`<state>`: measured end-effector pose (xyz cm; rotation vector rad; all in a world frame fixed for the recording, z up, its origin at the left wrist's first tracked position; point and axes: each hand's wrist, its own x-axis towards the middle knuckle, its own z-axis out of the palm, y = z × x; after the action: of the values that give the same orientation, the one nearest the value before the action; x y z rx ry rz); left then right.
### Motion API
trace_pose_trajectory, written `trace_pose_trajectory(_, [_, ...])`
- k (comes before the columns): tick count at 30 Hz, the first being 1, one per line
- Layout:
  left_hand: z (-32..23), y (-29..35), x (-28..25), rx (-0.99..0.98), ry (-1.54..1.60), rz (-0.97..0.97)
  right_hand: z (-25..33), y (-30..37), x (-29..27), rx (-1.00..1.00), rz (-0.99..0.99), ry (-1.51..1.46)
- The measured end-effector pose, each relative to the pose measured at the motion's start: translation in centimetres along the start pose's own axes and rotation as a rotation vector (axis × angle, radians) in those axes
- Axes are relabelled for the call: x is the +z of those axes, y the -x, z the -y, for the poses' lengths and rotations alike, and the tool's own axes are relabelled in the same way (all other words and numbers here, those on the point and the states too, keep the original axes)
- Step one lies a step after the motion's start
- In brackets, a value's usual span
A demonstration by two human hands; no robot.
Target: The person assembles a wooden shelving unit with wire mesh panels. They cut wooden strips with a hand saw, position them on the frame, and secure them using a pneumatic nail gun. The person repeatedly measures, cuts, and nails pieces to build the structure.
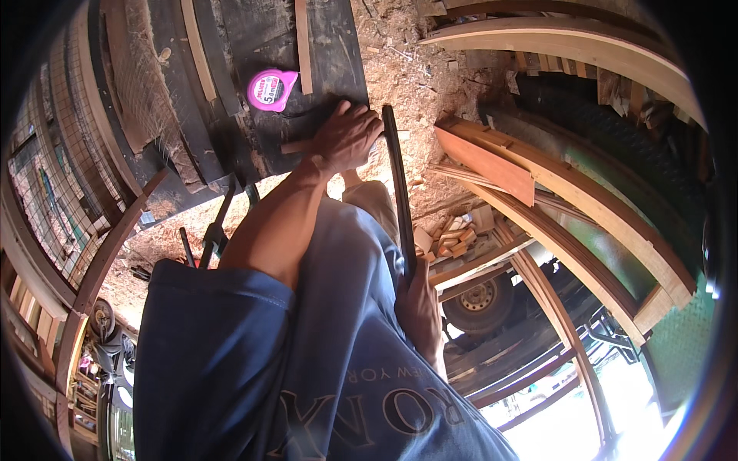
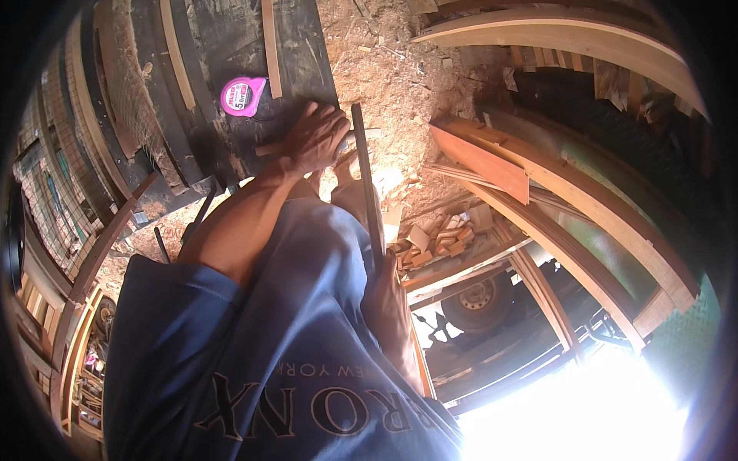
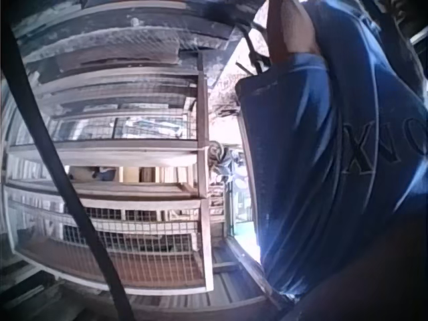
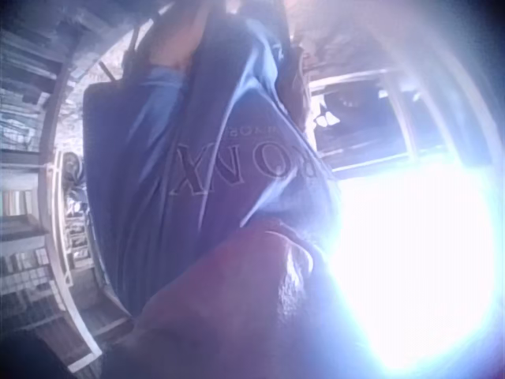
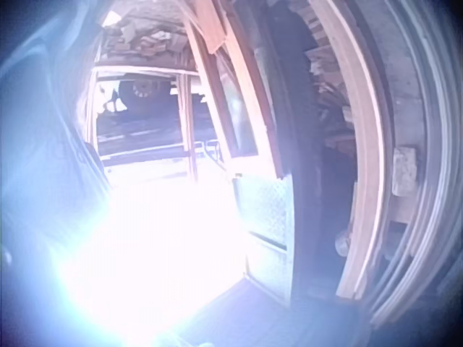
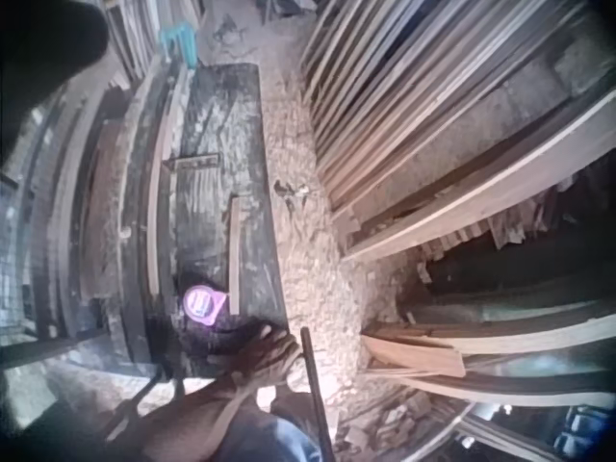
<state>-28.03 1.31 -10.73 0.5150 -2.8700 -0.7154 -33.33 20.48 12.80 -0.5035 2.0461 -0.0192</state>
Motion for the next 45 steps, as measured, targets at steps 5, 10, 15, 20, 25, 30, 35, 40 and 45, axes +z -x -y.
trace_pose_trajectory(5, [-0.1, 0.1, -0.4, 0.000, -0.053, 0.068, -0.6, -6.2, 1.6, -0.326, -0.200, 0.153])
trace_pose_trajectory(10, [0.1, -0.3, -0.5, -0.007, -0.032, 0.082, -3.5, 0.4, 2.3, -0.091, -0.093, 0.012])
trace_pose_trajectory(15, [0.0, 0.1, -0.3, 0.012, -0.027, 0.041, -3.7, -3.2, 3.6, -0.388, -0.340, 0.130])
trace_pose_trajectory(20, [0.2, 0.1, -0.2, 0.014, -0.007, 0.091, -4.1, -3.6, 3.7, -0.247, -0.258, 0.126])
trace_pose_trajectory(25, [0.1, 0.2, -0.2, -0.034, -0.012, -0.001, -4.1, -2.7, 3.1, -0.020, -0.075, 0.162])
trace_pose_trajectory(30, [-0.7, 0.4, -0.4, -0.091, 0.006, -0.029, -3.5, -1.7, 1.1, -0.058, -0.166, 0.105])
trace_pose_trajectory(35, [-0.1, -0.1, -0.5, -0.076, 0.008, 0.009, -3.3, -0.4, -1.5, 0.086, 0.007, 0.121])
trace_pose_trajectory(40, [0.1, -0.4, -0.2, -0.130, 0.004, -0.049, -3.2, -3.4, -2.5, -0.158, -0.086, 0.168])
trace_pose_trajectory(45, [0.0, -0.4, -0.3, -0.126, 0.009, -0.103, -2.8, -2.4, -3.1, -0.116, -0.070, 0.159])
